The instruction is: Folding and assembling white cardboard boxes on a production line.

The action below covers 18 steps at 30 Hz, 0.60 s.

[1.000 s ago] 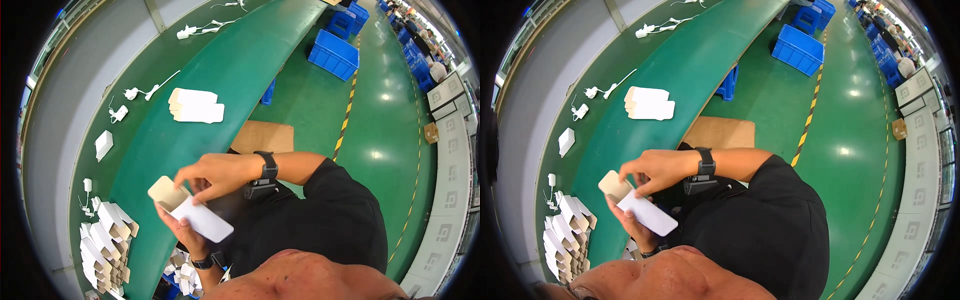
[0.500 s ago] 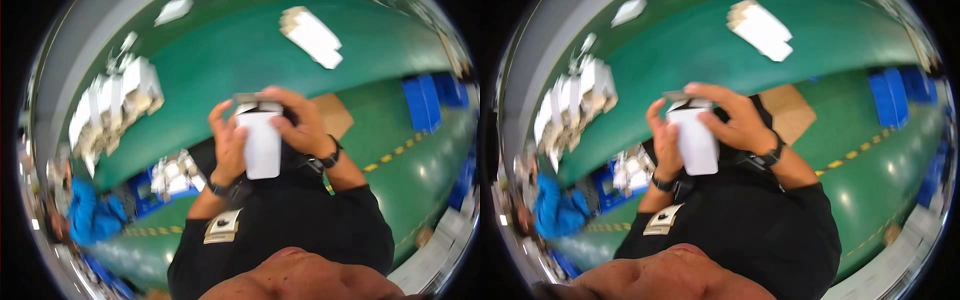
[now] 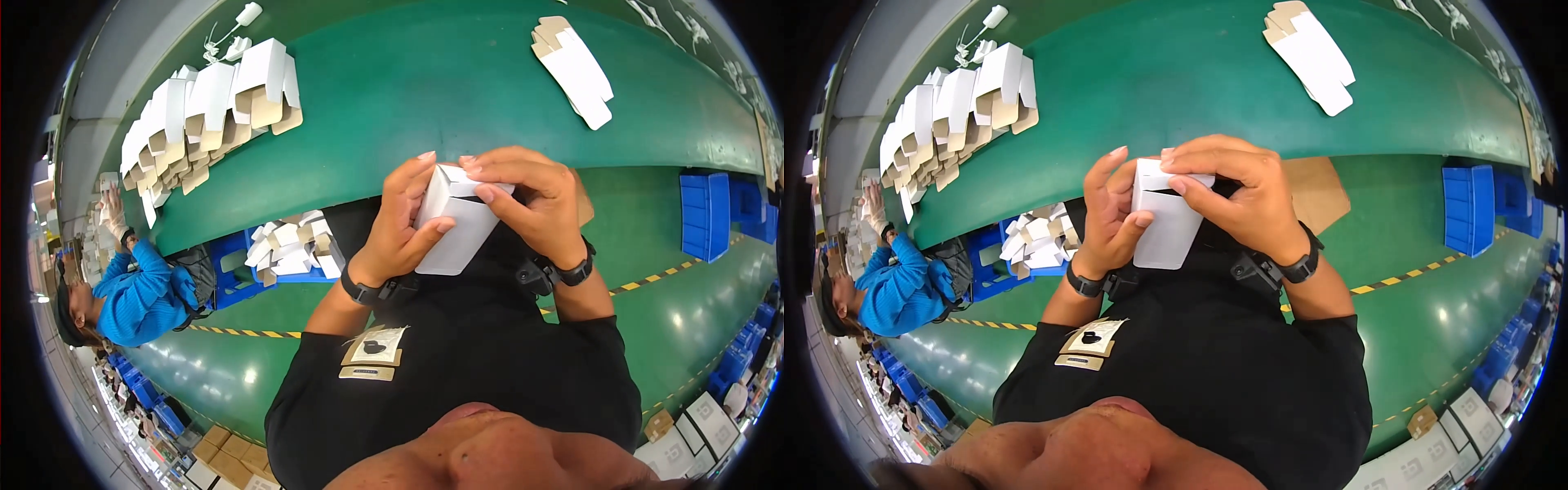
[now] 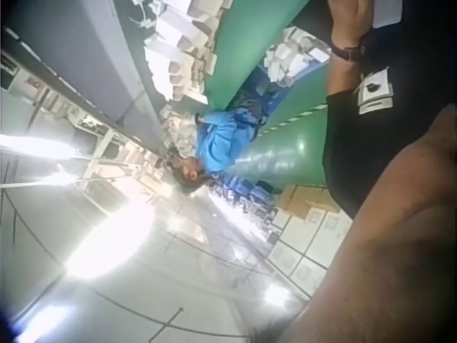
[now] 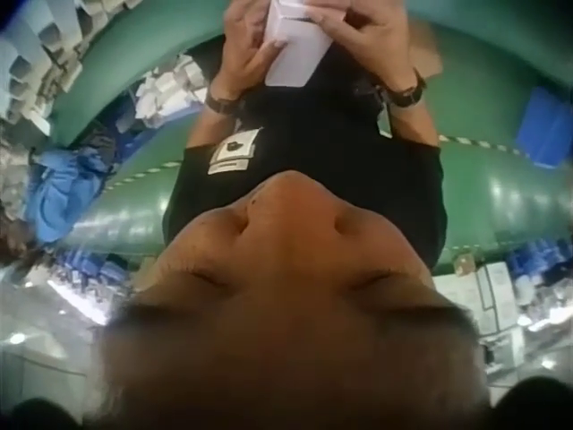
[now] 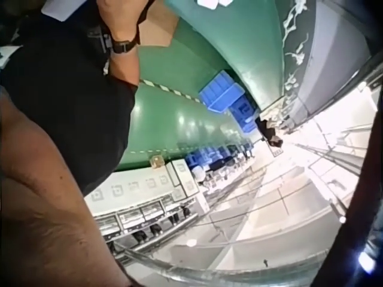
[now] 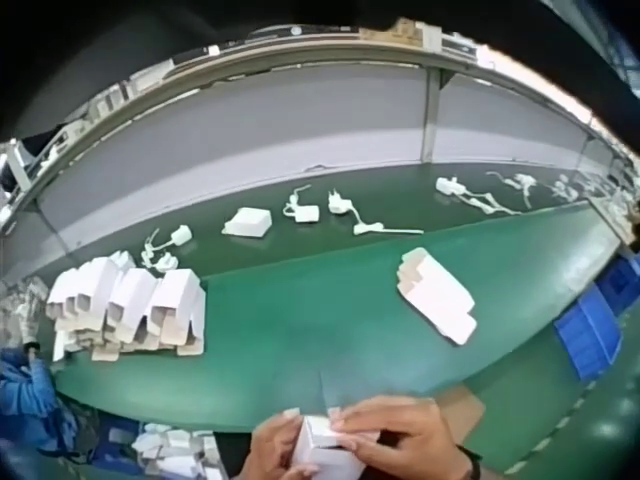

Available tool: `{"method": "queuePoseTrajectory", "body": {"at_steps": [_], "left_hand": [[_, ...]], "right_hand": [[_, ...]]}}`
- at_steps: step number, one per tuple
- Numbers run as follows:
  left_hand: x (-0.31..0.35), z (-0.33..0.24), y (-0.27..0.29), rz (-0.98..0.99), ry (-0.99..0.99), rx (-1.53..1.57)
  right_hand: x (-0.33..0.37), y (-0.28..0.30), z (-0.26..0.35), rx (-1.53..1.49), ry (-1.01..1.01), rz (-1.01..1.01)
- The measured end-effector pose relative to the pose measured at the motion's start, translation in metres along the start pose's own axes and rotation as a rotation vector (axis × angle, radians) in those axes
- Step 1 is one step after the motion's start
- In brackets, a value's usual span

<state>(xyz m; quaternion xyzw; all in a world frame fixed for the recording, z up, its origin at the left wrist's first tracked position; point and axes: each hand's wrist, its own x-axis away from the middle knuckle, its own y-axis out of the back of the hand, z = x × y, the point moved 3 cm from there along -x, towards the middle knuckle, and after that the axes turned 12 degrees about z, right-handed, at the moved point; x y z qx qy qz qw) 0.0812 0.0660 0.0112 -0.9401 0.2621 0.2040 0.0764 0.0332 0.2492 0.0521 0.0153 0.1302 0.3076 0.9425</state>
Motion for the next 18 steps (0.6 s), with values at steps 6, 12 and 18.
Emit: {"method": "queuePoseTrajectory", "body": {"at_steps": [6, 12, 18], "left_hand": [[0.024, -0.017, 0.023, -0.139, 0.18, -0.323], [0.007, 0.001, 0.027, -0.046, 0.012, -0.141], [0.034, -0.006, 0.05, -0.266, 0.057, -0.076]], "right_hand": [[-0.026, -0.013, 0.003, 0.102, 0.016, 0.125], [-0.007, -0.018, -0.022, 0.273, -0.044, 0.06], [-0.053, -0.054, -0.033, 0.308, -0.001, 0.248]]}}
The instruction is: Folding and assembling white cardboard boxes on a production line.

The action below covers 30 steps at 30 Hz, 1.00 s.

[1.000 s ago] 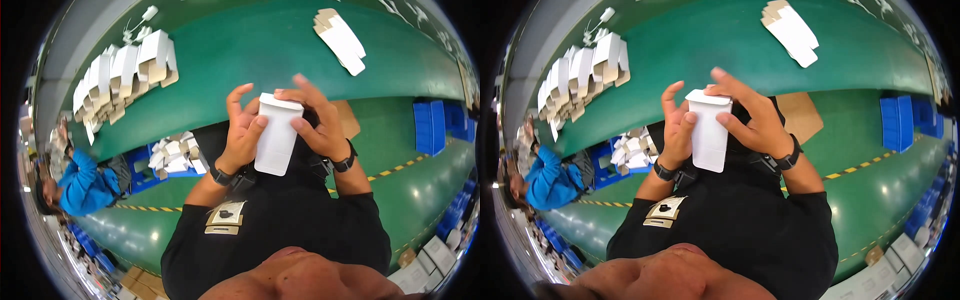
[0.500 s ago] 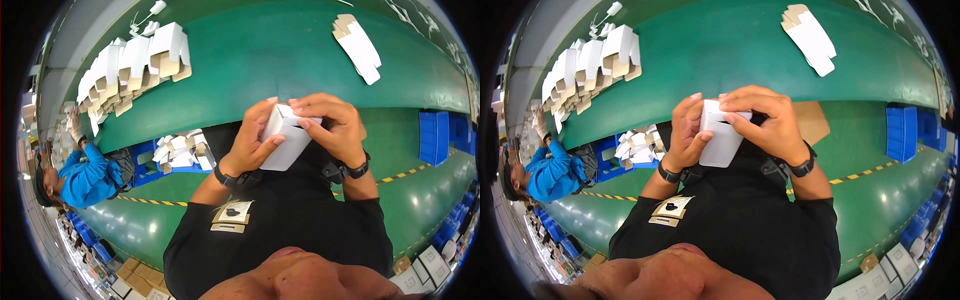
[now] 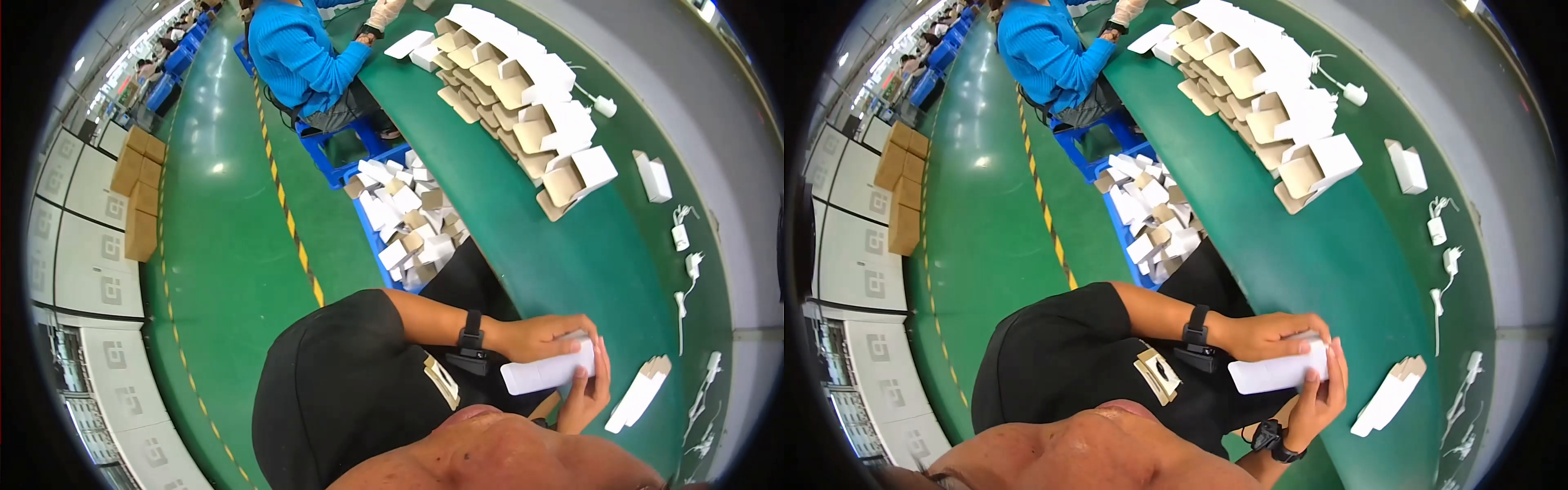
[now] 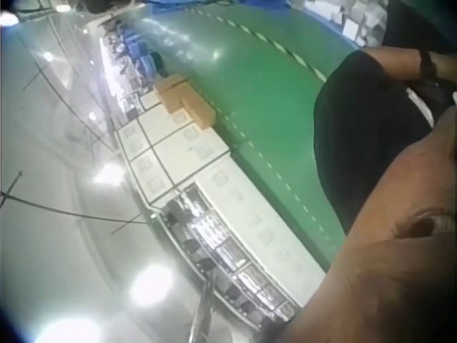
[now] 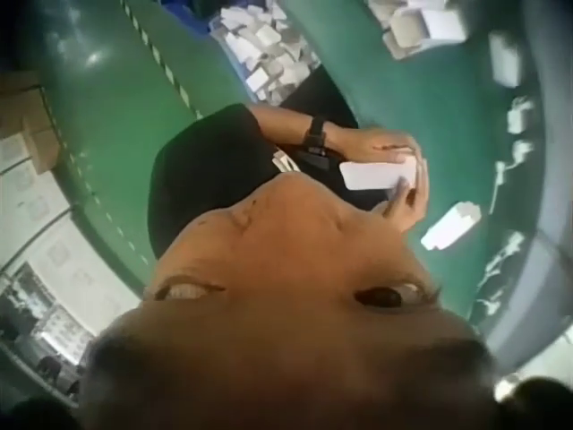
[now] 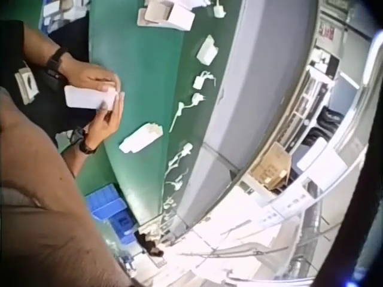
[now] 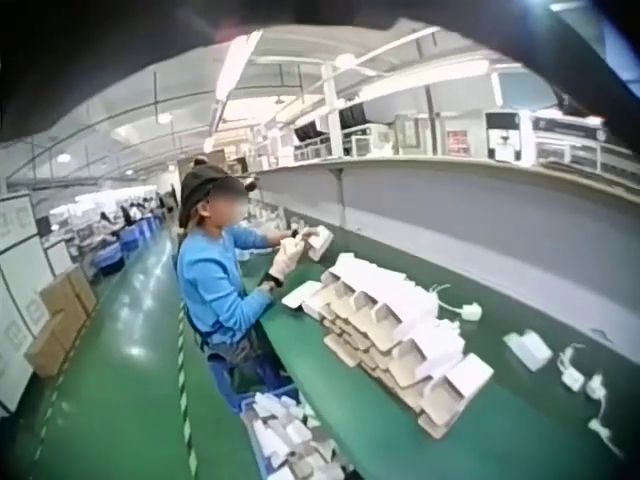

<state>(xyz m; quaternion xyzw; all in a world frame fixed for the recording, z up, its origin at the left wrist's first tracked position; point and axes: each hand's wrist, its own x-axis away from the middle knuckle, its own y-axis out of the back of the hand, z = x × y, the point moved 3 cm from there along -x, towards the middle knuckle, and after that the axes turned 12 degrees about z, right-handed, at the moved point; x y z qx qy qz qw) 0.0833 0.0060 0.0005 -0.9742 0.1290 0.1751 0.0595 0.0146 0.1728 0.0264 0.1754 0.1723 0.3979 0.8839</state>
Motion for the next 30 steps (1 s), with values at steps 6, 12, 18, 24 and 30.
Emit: {"method": "queuePoseTrajectory", "body": {"at_steps": [6, 12, 18, 24, 30], "left_hand": [[-0.003, 0.028, 0.04, -0.491, 0.086, 0.022], [-0.001, 0.032, 0.032, -0.139, 0.113, 0.211], [0.029, 0.017, 0.014, -0.074, 0.203, 0.4], [0.018, 0.033, -0.008, 0.067, 0.176, 0.367], [0.0, 0.018, -0.034, 0.259, 0.158, 0.374]], "right_hand": [[-0.128, 0.063, -0.093, -0.188, -0.261, -0.157], [-0.244, 0.167, -0.248, 0.304, -0.062, -0.41], [-0.135, 0.144, -0.133, 1.115, 0.034, -0.437], [0.038, 0.123, -0.147, 1.177, -0.721, -0.26], [0.049, 0.137, -0.151, 1.055, -0.525, -0.218]]}}
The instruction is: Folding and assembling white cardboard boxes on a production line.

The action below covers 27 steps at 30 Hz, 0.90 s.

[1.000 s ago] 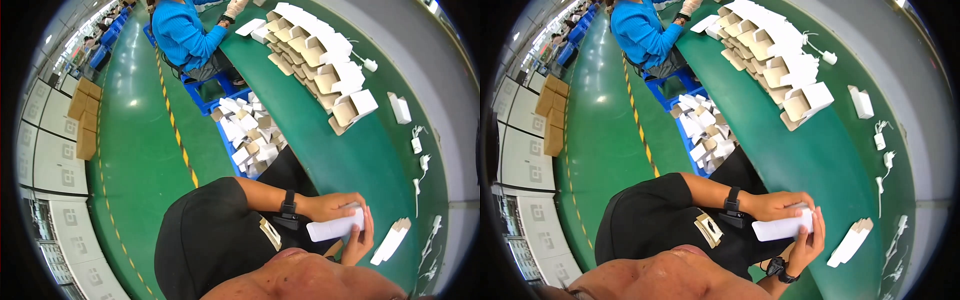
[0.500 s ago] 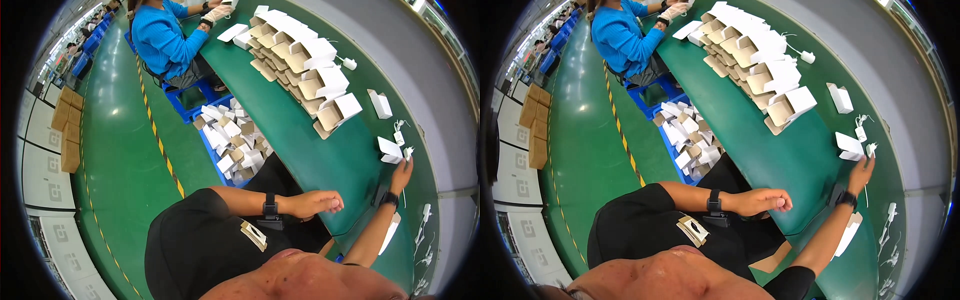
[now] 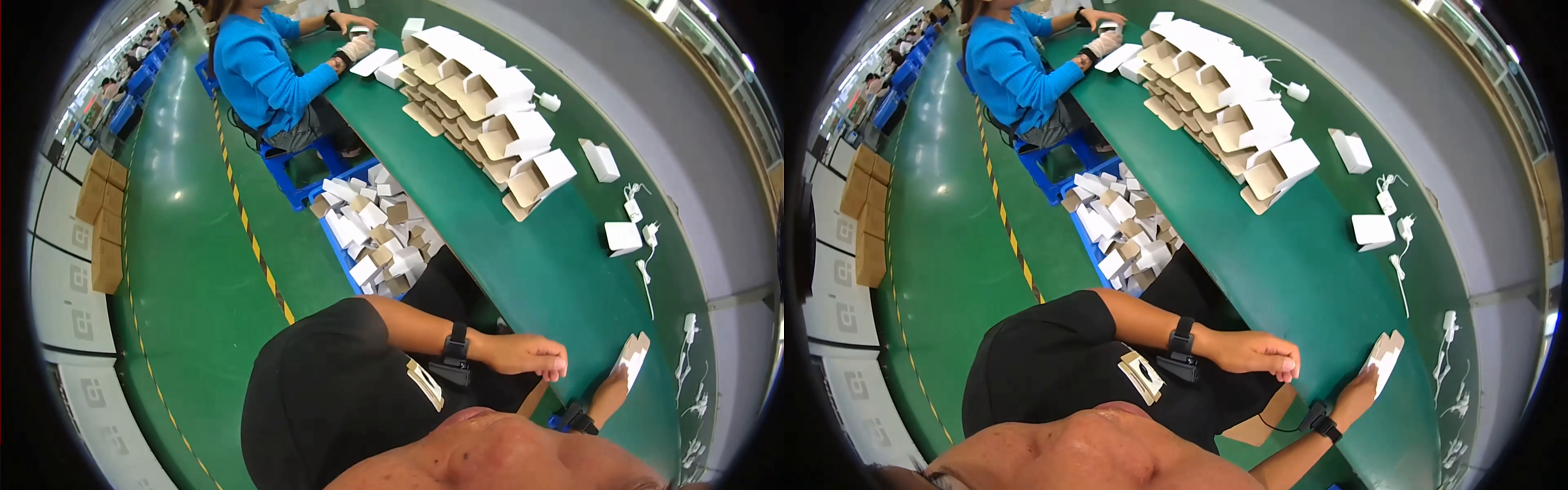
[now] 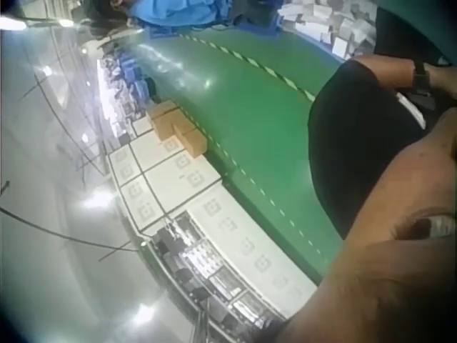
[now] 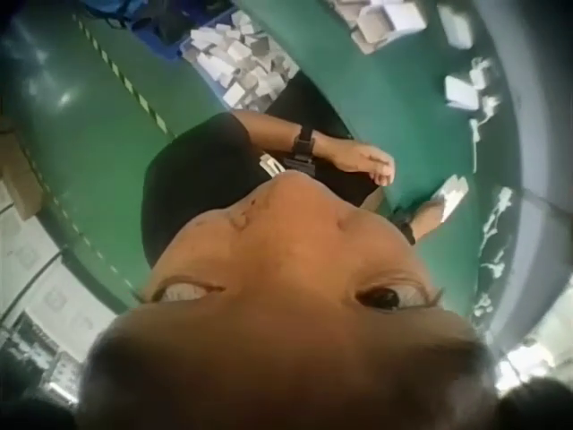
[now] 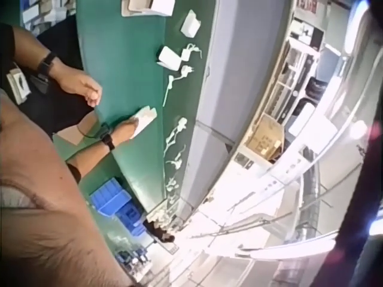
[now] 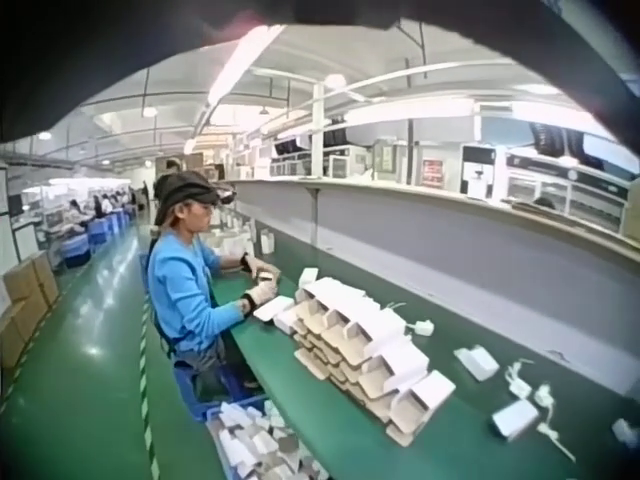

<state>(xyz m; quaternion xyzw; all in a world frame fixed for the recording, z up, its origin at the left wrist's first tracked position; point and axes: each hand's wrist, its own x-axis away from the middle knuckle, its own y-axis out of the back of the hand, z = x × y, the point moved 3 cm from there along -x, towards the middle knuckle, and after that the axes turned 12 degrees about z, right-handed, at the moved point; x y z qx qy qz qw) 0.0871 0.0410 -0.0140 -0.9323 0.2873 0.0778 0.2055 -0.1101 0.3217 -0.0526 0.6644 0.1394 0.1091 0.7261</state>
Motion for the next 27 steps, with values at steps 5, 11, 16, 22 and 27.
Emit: {"method": "queuePoseTrajectory", "body": {"at_steps": [5, 11, 16, 22, 27], "left_hand": [[-0.001, -0.002, -0.004, -0.093, -0.007, -0.148], [-0.017, -0.03, -0.002, -0.364, -0.255, -0.548], [-0.002, -0.018, 0.012, -0.273, -0.124, -0.399], [0.017, -0.031, -0.004, 0.178, 0.008, 0.103], [0.029, -0.013, 0.011, 0.185, -0.02, 0.146]], "right_hand": [[0.036, 0.082, 0.057, -0.03, -0.215, -0.209], [0.112, 0.085, 0.198, -0.815, 0.282, -0.286], [0.11, 0.072, 0.214, -0.984, 0.403, -0.188], [0.083, 0.072, 0.17, -1.394, 0.291, 0.15], [0.066, 0.112, 0.171, -0.967, 0.279, 0.935]]}}
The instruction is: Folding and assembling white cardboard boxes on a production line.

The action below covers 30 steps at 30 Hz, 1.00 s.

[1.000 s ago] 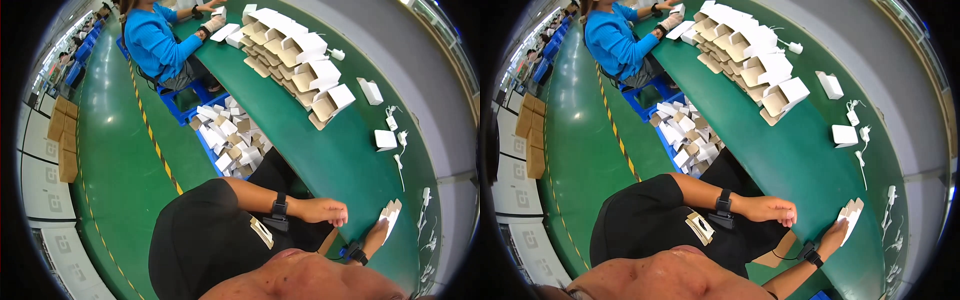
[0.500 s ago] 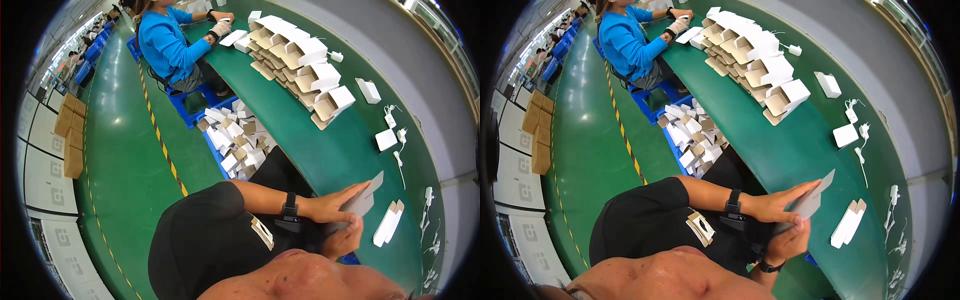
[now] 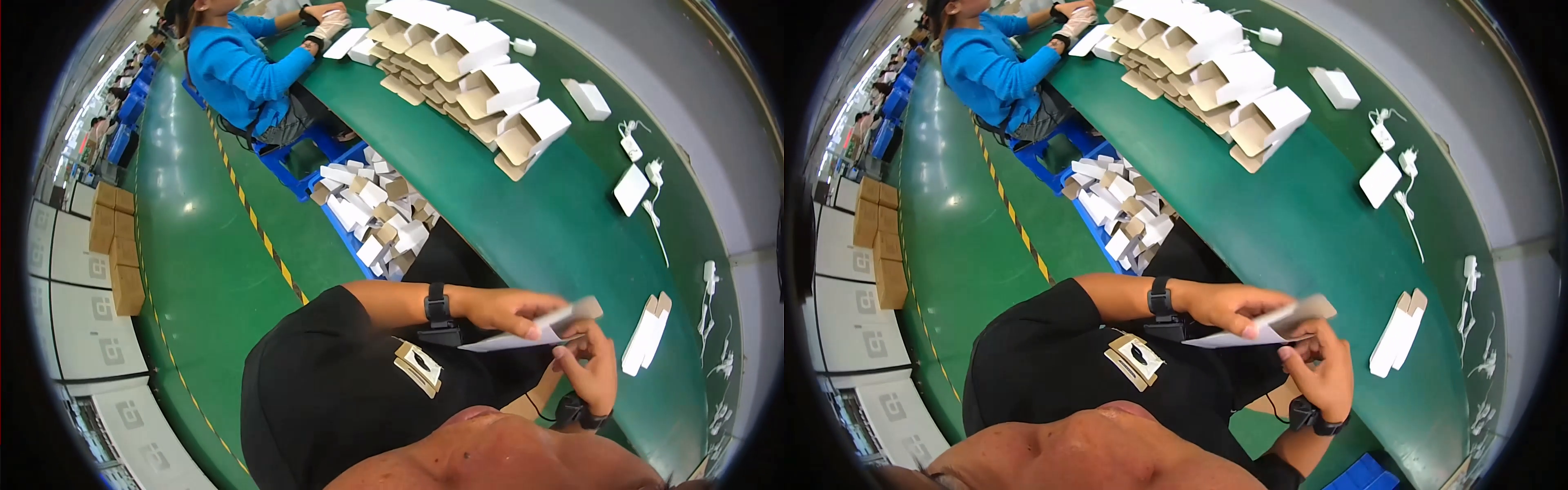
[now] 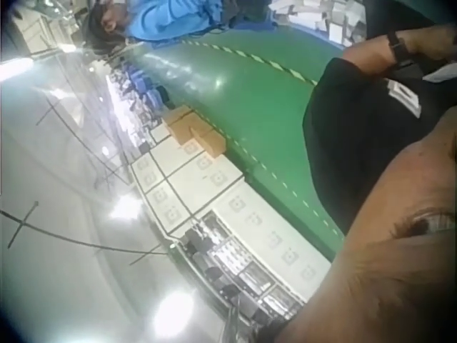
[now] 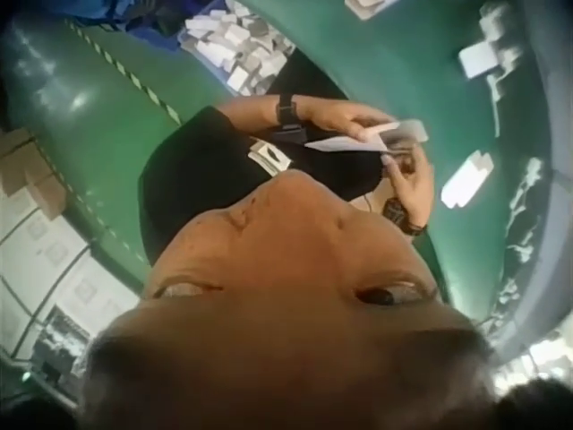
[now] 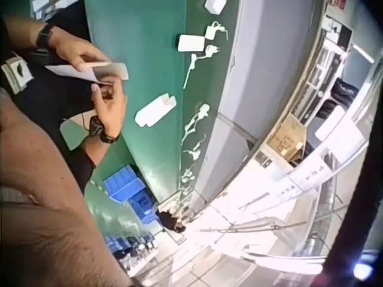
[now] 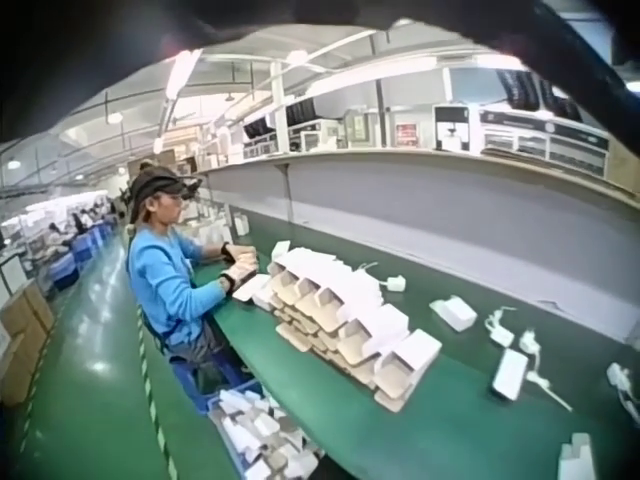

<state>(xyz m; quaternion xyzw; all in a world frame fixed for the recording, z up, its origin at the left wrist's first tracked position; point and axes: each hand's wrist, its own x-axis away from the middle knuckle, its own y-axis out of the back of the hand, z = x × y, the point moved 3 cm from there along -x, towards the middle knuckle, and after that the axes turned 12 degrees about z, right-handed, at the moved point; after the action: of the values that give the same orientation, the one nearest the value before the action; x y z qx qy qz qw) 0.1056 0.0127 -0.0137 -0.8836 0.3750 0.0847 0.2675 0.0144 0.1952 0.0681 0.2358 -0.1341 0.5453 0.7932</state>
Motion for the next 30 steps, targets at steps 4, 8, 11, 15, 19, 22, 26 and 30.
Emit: {"method": "queuePoseTrajectory", "body": {"at_steps": [4, 8, 11, 15, 19, 22, 26, 30], "left_hand": [[0.011, -0.003, 0.017, -0.514, -0.091, -0.379], [0.017, -0.012, 0.03, -0.672, -0.225, -0.517], [0.013, -0.008, 0.035, -0.561, -0.09, -0.298], [0.015, 0.006, 0.048, -0.511, -0.045, -0.07], [0.019, 0.007, 0.037, -0.516, 0.064, -0.137], [0.016, 0.0, 0.021, -0.593, -0.002, -0.09], [0.015, -0.002, 0.015, -0.535, -0.009, -0.155], [0.012, 0.0, 0.023, -0.474, -0.097, -0.273]], "right_hand": [[-0.015, -0.006, -0.006, -0.022, 0.158, 0.009], [-0.051, -0.03, -0.014, -0.309, 0.35, -0.374], [-0.063, -0.031, -0.028, -0.223, 0.465, -0.472], [-0.056, -0.028, -0.032, -0.283, 0.548, -0.47], [-0.058, -0.039, -0.043, -0.479, 0.497, -0.272], [-0.063, -0.046, -0.053, -0.516, 0.492, -0.234], [-0.068, -0.046, -0.055, -0.525, 0.582, -0.349], [-0.063, -0.039, -0.053, -0.562, 0.616, -0.346]]}}
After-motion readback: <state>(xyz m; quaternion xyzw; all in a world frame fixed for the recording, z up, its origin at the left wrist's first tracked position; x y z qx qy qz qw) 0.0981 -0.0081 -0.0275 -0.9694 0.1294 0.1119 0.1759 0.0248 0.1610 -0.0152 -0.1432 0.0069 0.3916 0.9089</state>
